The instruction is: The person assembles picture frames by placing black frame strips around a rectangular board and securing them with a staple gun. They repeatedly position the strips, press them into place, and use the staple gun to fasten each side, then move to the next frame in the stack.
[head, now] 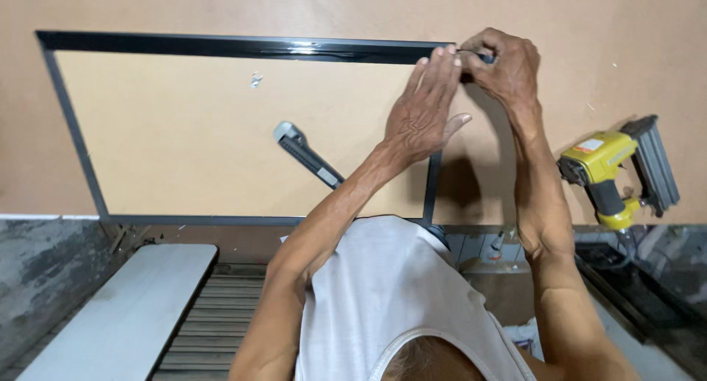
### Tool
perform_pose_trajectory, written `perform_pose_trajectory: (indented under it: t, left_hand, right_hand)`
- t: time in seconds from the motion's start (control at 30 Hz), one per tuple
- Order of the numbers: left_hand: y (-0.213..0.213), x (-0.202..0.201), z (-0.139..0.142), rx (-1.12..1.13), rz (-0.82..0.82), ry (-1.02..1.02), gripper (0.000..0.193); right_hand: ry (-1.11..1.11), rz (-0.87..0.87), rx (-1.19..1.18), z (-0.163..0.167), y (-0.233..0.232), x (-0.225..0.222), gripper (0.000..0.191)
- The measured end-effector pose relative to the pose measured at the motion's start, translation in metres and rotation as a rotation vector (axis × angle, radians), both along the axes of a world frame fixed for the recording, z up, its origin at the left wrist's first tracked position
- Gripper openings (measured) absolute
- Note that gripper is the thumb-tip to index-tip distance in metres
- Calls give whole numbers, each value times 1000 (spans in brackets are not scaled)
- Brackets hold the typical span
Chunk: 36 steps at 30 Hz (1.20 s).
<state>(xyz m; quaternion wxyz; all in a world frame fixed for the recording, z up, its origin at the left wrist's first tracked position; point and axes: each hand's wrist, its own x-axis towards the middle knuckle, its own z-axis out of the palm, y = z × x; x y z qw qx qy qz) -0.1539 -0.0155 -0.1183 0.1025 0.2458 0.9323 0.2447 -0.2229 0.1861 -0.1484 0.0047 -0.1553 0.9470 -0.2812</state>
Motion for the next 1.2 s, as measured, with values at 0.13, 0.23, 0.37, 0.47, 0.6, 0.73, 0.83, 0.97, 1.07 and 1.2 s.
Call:
perform_pose_trajectory:
  t: [0.13, 0.23, 0.37, 0.47, 0.6, 0.73, 0.83, 0.97, 1.07, 1.2]
  left_hand:
    - [-6, -4, -4, 88, -38, 137, 78]
    - [-33, 13, 11, 361, -62, -249, 70]
    - [-115, 66, 43, 16, -239, -19, 51]
    - [-189, 104, 59, -114, -160, 86, 55]
    - [-209, 133, 55, -208, -64, 436, 60]
    - [-169, 133, 35, -282, 78, 254, 68]
    - [-113, 119, 18, -127, 235, 41, 87]
    - [-46, 88, 1, 206, 301, 68, 85]
    - [-13, 54, -8, 226, 320, 10, 82]
    - [10, 7, -18, 181, 367, 7, 76]
  right_hand:
    - [-80, -89, 5, 4, -2, -3, 9]
    - [-115, -43, -98, 10, -6, -2, 10]
    - [-132, -69, -75, 9, -10, -1, 14]
    - [-103, -51, -35, 7, -9, -2, 17]
    - [-178, -49, 21, 7, -9, -1, 21]
    - [-294, 8, -43, 11, -12, -2, 20]
    - [-407, 16, -104, 9, -13, -5, 20]
    - [-301, 41, -65, -2, -7, -7, 18]
    - [-330, 42, -51, -6, -8, -12, 18]
    - [-305, -17, -98, 1, -15, -9, 17]
